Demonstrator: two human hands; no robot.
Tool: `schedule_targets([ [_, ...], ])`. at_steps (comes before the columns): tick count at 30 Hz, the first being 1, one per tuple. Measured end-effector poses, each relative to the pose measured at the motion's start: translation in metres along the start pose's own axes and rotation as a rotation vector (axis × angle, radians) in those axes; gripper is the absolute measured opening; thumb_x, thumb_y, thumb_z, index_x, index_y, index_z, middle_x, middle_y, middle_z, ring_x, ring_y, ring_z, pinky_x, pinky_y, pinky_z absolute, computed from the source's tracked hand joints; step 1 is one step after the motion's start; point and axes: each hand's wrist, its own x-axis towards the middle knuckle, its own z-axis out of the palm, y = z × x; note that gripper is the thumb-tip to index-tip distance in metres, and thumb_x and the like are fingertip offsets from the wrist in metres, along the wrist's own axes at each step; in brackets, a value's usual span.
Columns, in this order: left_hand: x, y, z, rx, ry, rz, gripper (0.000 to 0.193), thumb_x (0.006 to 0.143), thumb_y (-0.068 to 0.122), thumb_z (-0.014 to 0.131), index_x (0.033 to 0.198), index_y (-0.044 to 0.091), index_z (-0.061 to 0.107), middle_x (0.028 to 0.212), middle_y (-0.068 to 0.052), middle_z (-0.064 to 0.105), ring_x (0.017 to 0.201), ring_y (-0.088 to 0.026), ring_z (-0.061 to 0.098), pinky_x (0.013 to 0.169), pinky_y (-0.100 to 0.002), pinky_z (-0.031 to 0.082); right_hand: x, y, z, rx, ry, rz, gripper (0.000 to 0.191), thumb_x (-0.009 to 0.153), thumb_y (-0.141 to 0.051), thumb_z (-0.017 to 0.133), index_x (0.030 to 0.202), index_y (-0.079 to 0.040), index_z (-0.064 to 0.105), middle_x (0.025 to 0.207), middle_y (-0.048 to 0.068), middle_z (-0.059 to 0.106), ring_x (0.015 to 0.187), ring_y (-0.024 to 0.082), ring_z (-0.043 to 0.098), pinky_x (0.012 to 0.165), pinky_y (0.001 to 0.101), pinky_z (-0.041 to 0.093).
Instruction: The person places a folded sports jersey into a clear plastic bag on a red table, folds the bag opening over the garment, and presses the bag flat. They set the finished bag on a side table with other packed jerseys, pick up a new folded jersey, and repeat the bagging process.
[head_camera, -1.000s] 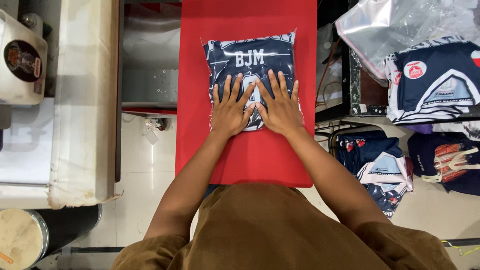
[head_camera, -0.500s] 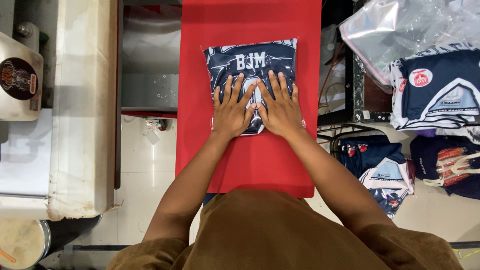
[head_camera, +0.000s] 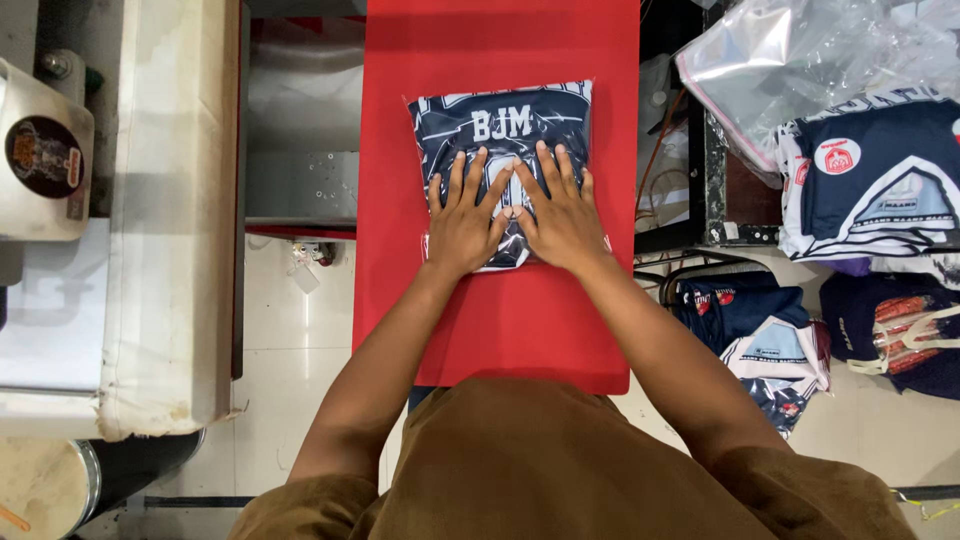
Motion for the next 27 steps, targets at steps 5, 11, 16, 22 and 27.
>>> schedule_targets([
  [5,-0.045,-0.006,-0.005,-0.126,0.027,0.192,0.068,0.086,0.049,0.066,0.137,0.005,0.054,0.157,-0.016,0.035,0.146,-0.035,0.028,0.113,-0.066,0.019,-0.038,0.023,-0.011,0.237,0.24,-0.164,0.089,0.094,-0.049,0.068,0.162,-0.009,0.028,0.17,0.021,0.015,0.157,0.042,0.014,0.124,0.0654,0.012],
  [11,-0.056,0.017,-0.035,0.106,0.311,0.291,0.025,0.089,0.007,0.067,0.112,0.013,0.071,0.138,0.0,0.065,0.133,-0.025,0.055,0.11,-0.056,0.038,-0.08,0.024,-0.026,-0.01,0.366,-0.253,0.048,0.087,-0.027,0.073,0.131,-0.009,0.063,0.147,0.018,0.053,0.142,0.036,0.046,0.122,0.0607,0.023],
  [16,-0.037,0.043,-0.148,0.099,0.54,0.304,0.027,0.088,0.007,0.068,0.112,0.018,0.072,0.115,-0.001,0.068,0.098,-0.02,0.066,0.071,-0.038,0.05,-0.082,0.004,-0.112,0.162,0.846,-0.301,0.006,0.101,-0.001,0.07,0.106,0.0,0.073,0.101,0.014,0.075,0.097,0.03,0.071,0.092,0.0439,0.054],
  [22,0.013,0.044,-0.19,0.242,0.239,0.203,0.023,0.109,0.039,0.066,0.102,0.018,0.068,0.079,0.0,0.062,0.069,-0.019,0.066,0.054,-0.038,0.044,-0.062,-0.006,-0.171,0.323,0.681,-0.167,0.008,0.109,-0.004,0.071,0.11,0.004,0.074,0.101,0.015,0.074,0.083,0.024,0.071,0.075,0.034,0.054],
  [27,0.002,0.039,-0.114,0.077,0.34,0.175,0.047,0.098,0.047,0.063,0.133,0.015,0.064,0.137,-0.012,0.065,0.128,-0.032,0.061,0.101,-0.051,0.049,-0.058,0.0,-0.119,0.191,0.543,0.074,0.03,0.101,-0.018,0.075,0.125,-0.002,0.07,0.125,0.019,0.068,0.116,0.035,0.061,0.101,0.0464,0.045],
])
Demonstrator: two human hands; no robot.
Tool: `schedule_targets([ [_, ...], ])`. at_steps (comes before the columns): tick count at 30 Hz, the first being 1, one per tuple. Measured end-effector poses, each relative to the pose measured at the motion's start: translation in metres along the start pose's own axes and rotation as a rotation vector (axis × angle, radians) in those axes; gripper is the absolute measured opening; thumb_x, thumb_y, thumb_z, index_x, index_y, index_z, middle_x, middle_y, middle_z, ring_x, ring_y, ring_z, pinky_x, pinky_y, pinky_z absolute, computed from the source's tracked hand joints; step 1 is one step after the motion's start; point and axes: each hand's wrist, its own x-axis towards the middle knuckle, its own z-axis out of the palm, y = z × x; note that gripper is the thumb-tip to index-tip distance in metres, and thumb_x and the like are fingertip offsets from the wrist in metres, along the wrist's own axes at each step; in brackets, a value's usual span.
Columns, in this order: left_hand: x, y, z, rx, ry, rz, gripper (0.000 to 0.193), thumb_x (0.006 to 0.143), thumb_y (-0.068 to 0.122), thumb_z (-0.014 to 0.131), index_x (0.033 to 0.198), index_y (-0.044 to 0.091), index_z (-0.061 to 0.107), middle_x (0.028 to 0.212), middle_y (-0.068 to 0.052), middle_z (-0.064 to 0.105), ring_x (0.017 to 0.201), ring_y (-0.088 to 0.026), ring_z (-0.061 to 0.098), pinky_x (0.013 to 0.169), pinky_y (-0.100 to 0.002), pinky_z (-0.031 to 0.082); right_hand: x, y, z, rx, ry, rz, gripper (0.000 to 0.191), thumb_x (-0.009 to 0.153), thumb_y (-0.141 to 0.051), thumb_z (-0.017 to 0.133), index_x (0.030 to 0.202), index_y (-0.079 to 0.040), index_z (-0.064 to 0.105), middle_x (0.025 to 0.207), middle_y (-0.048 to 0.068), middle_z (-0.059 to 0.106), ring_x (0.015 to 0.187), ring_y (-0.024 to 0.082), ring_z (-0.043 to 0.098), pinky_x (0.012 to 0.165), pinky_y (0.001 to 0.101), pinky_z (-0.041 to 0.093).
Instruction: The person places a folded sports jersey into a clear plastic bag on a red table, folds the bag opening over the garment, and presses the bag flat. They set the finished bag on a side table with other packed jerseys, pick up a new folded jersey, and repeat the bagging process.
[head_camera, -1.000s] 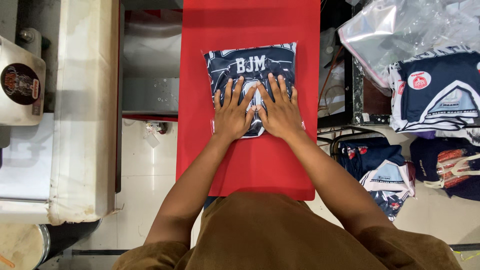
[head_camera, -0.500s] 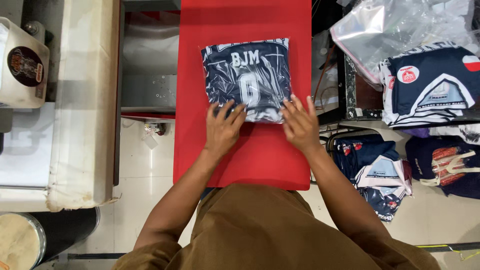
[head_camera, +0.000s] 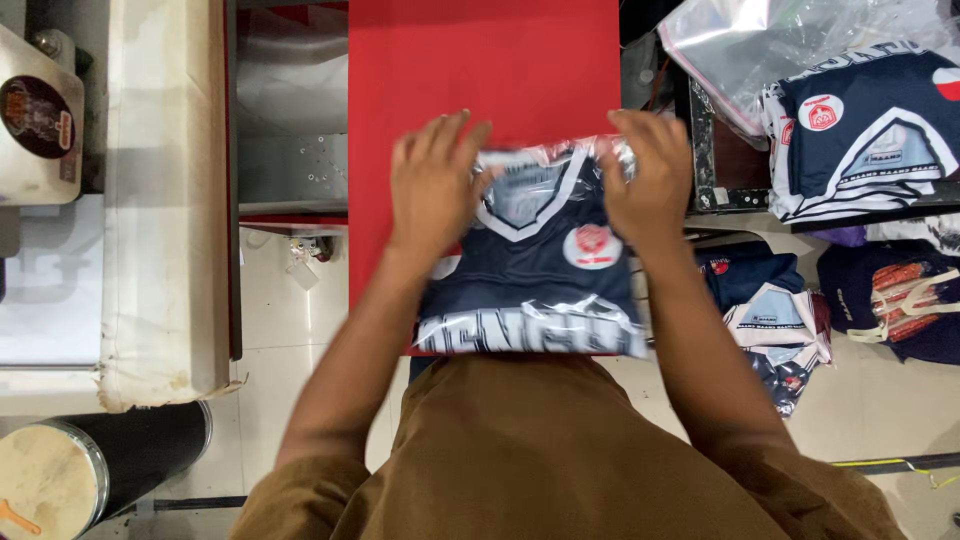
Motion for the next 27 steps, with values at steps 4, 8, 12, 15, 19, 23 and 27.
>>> schedule_targets([
  [4,-0.064,0.031,0.041,-0.099,-0.268,-0.137,0.058,0.101,0.052,0.058,0.15,0.022,0.054,0.16,-0.02,0.039,0.148,-0.046,0.032,0.117,-0.067,0.023,-0.057,-0.006,0.036,-0.054,-0.235,-0.022,0.064,0.101,-0.032,0.066,0.156,-0.006,0.048,0.163,0.031,0.034,0.151,0.05,0.028,0.122,0.0607,0.023],
  [8,-0.096,0.043,0.062,-0.094,-0.342,-0.169,0.06,0.102,0.052,0.051,0.156,0.027,0.046,0.165,-0.02,0.032,0.15,-0.05,0.025,0.116,-0.071,0.019,-0.096,-0.014,0.064,-0.261,-0.546,0.112,0.071,0.102,-0.047,0.052,0.161,-0.012,0.032,0.165,0.028,0.019,0.151,0.052,0.015,0.114,0.0724,0.016],
  [12,-0.1,0.042,0.069,-0.082,-0.395,-0.2,0.059,0.104,0.053,0.047,0.157,0.027,0.044,0.166,-0.017,0.031,0.152,-0.048,0.025,0.118,-0.071,0.019,-0.101,-0.01,0.073,-0.228,-0.497,0.086,0.069,0.105,-0.047,0.046,0.162,-0.011,0.032,0.167,0.027,0.019,0.154,0.051,0.014,0.118,0.0712,0.015],
  [15,-0.098,0.042,0.07,-0.075,-0.422,-0.203,0.06,0.103,0.052,0.048,0.158,0.028,0.043,0.166,-0.017,0.03,0.152,-0.048,0.023,0.118,-0.072,0.018,-0.1,-0.008,0.072,-0.211,-0.519,0.108,0.067,0.105,-0.045,0.047,0.161,-0.011,0.034,0.167,0.026,0.02,0.154,0.05,0.015,0.118,0.0705,0.013],
  [19,-0.094,0.041,0.07,-0.095,-0.499,-0.245,0.061,0.1,0.051,0.049,0.156,0.028,0.043,0.166,-0.016,0.03,0.152,-0.047,0.021,0.116,-0.072,0.018,-0.102,-0.008,0.076,-0.203,-0.523,0.119,0.068,0.102,-0.044,0.048,0.159,-0.011,0.037,0.166,0.026,0.022,0.154,0.048,0.016,0.118,0.0698,0.012],
  [23,-0.091,0.04,0.069,-0.119,-0.541,-0.267,0.06,0.099,0.051,0.051,0.154,0.028,0.045,0.165,-0.016,0.03,0.151,-0.047,0.021,0.114,-0.073,0.018,-0.103,-0.008,0.08,-0.214,-0.506,0.109,0.067,0.103,-0.047,0.049,0.158,-0.01,0.039,0.166,0.025,0.024,0.153,0.048,0.018,0.118,0.0706,0.012],
  [27,-0.093,0.039,0.072,-0.093,-0.481,-0.24,0.059,0.1,0.05,0.051,0.154,0.028,0.047,0.165,-0.016,0.032,0.152,-0.047,0.024,0.117,-0.071,0.02,-0.102,-0.005,0.084,-0.217,-0.51,0.109,0.067,0.102,-0.047,0.049,0.157,-0.01,0.04,0.165,0.025,0.024,0.153,0.047,0.019,0.118,0.0707,0.011],
])
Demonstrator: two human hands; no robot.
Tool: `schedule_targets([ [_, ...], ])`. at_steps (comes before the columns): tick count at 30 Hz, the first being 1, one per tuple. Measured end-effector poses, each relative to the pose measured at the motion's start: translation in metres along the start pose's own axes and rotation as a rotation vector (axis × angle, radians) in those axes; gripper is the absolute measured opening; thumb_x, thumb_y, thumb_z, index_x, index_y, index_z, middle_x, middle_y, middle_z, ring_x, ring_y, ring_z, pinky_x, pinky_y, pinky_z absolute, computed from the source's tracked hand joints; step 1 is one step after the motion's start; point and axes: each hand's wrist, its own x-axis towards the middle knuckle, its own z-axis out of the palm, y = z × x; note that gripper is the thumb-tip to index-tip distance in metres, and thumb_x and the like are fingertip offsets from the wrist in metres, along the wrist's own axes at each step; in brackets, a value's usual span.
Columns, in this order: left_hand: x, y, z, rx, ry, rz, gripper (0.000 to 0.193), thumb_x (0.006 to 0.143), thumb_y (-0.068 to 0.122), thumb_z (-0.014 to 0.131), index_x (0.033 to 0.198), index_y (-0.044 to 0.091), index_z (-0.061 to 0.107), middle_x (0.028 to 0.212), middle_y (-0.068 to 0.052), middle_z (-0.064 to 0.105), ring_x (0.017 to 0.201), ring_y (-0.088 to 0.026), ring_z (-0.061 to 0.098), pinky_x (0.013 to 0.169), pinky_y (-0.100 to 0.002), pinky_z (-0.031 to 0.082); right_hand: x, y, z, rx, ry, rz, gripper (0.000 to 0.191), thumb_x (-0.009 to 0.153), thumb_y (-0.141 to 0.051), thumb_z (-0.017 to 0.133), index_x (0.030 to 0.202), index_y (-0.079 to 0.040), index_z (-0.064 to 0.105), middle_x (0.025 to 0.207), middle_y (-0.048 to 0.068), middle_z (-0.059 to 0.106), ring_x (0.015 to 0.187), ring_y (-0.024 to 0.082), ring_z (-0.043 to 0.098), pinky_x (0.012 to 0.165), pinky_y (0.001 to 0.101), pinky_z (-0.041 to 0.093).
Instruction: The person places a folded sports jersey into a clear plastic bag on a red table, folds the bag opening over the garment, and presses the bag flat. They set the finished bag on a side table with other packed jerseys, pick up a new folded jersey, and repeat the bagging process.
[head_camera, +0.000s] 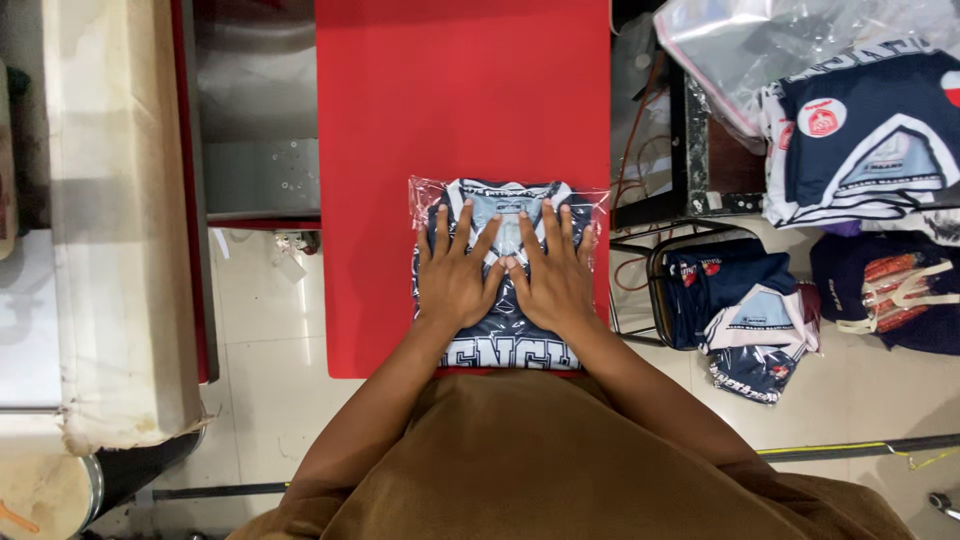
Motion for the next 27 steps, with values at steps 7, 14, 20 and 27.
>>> schedule_targets([
  [7,-0.01,-0.008,0.011,-0.14,0.278,-0.069,0.057,0.102,0.036,0.06,0.15,0.006,0.05,0.159,-0.021,0.041,0.149,-0.044,0.037,0.123,-0.061,0.027,-0.001,0.018,0.008,0.174,0.065,-0.1,0.074,0.103,-0.046,0.052,0.162,-0.009,0.03,0.169,0.027,0.019,0.156,0.047,0.013,0.121,0.0686,0.006],
  [14,-0.048,-0.01,-0.013,-0.433,0.312,-0.447,0.072,0.09,0.028,0.074,0.147,-0.003,0.043,0.144,-0.026,0.053,0.123,-0.041,0.052,0.105,-0.05,0.04,-0.047,0.065,0.0,0.341,0.174,0.025,0.082,0.105,-0.042,0.055,0.164,-0.003,0.014,0.171,0.029,0.013,0.161,0.045,0.011,0.13,0.0568,0.01],
  [20,-0.041,-0.04,-0.025,-0.858,-0.059,-0.485,0.065,0.093,0.028,0.069,0.144,-0.005,0.046,0.129,-0.027,0.068,0.111,-0.034,0.071,0.096,-0.04,0.055,-0.105,0.048,0.018,0.345,0.063,0.322,0.081,0.103,-0.042,0.053,0.165,-0.006,0.013,0.167,0.036,0.001,0.155,0.05,-0.002,0.123,0.0573,0.007],
  [27,-0.039,-0.017,-0.01,-0.808,-0.184,-0.219,0.064,0.102,0.029,0.056,0.152,-0.005,0.034,0.134,-0.026,0.061,0.122,-0.029,0.063,0.104,-0.038,0.047,-0.139,0.05,0.032,0.893,0.073,0.403,0.06,0.106,-0.038,0.051,0.159,-0.013,0.042,0.173,0.023,0.009,0.162,0.036,0.005,0.125,0.0481,0.011],
])
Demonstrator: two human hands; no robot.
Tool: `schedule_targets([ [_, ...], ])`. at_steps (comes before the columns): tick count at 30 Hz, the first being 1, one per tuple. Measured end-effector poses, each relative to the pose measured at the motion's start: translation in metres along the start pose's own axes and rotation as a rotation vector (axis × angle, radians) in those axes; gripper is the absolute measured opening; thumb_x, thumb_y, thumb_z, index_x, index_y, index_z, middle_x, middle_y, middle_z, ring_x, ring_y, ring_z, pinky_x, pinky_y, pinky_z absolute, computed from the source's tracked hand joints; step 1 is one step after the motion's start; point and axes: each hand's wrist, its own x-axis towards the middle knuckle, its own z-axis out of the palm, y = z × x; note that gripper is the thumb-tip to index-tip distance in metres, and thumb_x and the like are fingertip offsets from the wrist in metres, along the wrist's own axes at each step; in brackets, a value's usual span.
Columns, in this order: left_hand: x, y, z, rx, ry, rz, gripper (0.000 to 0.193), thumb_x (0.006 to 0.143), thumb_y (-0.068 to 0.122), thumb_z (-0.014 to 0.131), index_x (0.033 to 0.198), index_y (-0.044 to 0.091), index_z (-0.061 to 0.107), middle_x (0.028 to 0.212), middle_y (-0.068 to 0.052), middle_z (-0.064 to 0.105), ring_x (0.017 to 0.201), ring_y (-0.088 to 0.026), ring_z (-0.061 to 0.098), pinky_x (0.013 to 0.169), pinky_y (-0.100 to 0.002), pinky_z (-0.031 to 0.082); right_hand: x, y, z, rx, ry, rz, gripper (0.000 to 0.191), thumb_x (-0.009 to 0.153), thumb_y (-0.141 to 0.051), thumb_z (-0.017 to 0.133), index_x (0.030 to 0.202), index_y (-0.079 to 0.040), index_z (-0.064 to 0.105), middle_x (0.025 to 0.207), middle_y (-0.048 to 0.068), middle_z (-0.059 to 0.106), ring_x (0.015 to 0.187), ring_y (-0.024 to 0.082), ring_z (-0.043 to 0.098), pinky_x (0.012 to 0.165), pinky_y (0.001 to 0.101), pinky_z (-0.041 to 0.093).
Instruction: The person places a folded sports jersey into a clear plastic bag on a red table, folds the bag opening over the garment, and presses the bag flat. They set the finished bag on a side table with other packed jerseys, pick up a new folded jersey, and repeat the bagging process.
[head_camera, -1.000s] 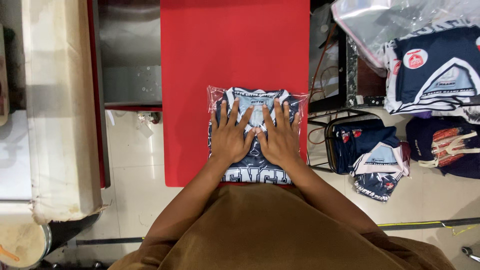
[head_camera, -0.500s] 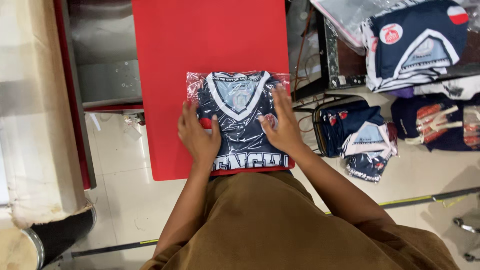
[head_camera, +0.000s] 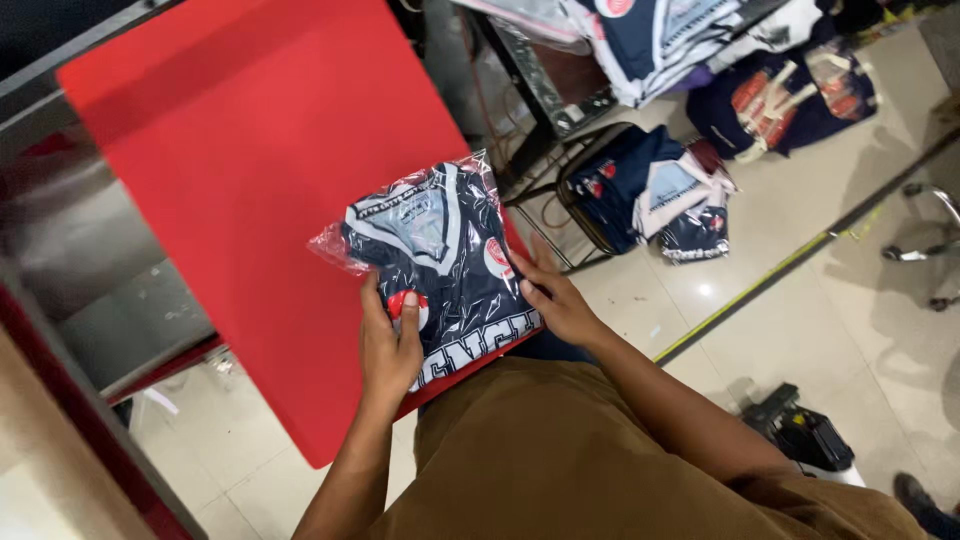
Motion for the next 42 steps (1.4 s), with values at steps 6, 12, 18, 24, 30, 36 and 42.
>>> schedule_targets([
  [6,0.02,0.036,0.039,-0.092,-0.181,0.346,0.053,0.106,0.025,0.057,0.147,-0.005,0.042,0.147,-0.025,0.052,0.14,-0.031,0.049,0.116,-0.041,0.037,-0.011,0.05,-0.036,0.86,0.294,0.048,0.065,0.098,-0.034,0.062,0.155,-0.008,0.041,0.156,0.013,0.047,0.141,0.024,0.047,0.117,0.0384,0.036],
  [12,0.07,0.078,0.161,-0.232,-0.542,0.27,0.058,0.104,0.026,0.059,0.15,-0.002,0.038,0.146,-0.022,0.054,0.138,-0.028,0.051,0.114,-0.039,0.039,-0.03,0.153,-0.147,0.722,0.316,0.239,0.047,0.087,-0.015,0.079,0.124,0.005,0.058,0.108,0.005,0.065,0.097,0.016,0.063,0.087,0.0369,0.053],
  [18,0.165,0.089,0.305,-0.099,-0.435,0.057,0.067,0.095,0.031,0.067,0.15,0.003,0.04,0.129,-0.021,0.065,0.119,-0.027,0.064,0.098,-0.038,0.052,-0.055,0.215,-0.311,0.701,0.69,0.616,0.04,0.086,-0.012,0.074,0.121,0.004,0.061,0.104,0.01,0.07,0.085,0.02,0.07,0.073,0.0365,0.059],
  [24,0.308,0.087,0.371,-0.02,-0.009,0.051,0.051,0.098,0.041,0.065,0.133,0.005,0.057,0.119,-0.018,0.069,0.106,-0.031,0.068,0.091,-0.042,0.054,-0.037,0.238,-0.432,0.225,0.889,1.109,0.064,0.089,-0.02,0.075,0.147,-0.006,0.051,0.119,0.014,0.066,0.103,0.025,0.064,0.078,0.0446,0.056],
  [30,0.416,0.093,0.371,0.165,0.107,0.046,0.06,0.106,0.053,0.067,0.13,-0.001,0.064,0.126,-0.028,0.062,0.12,-0.041,0.06,0.103,-0.048,0.045,0.079,0.234,-0.473,-0.117,0.761,0.479,0.078,0.085,-0.013,0.077,0.152,0.001,0.039,0.125,0.021,0.061,0.103,0.021,0.063,0.082,0.0349,0.053],
  [36,0.41,0.124,0.371,0.092,0.235,0.233,0.044,0.094,0.044,0.071,0.117,0.006,0.067,0.115,-0.023,0.069,0.11,-0.039,0.066,0.094,-0.045,0.052,0.186,0.133,-0.449,-0.429,0.689,-0.135,0.058,0.1,-0.007,0.073,0.154,0.001,0.052,0.131,0.018,0.061,0.114,0.028,0.062,0.097,0.038,0.053],
  [42,0.378,0.161,0.355,-0.166,0.013,0.146,0.031,0.109,0.032,0.053,0.131,0.01,0.05,0.106,-0.015,0.071,0.097,-0.024,0.069,0.089,-0.037,0.053,0.269,0.028,-0.429,-0.725,0.262,-0.58,0.074,0.09,-0.035,0.084,0.148,-0.003,0.052,0.148,0.023,0.049,0.138,0.044,0.046,0.116,0.0564,0.04],
])
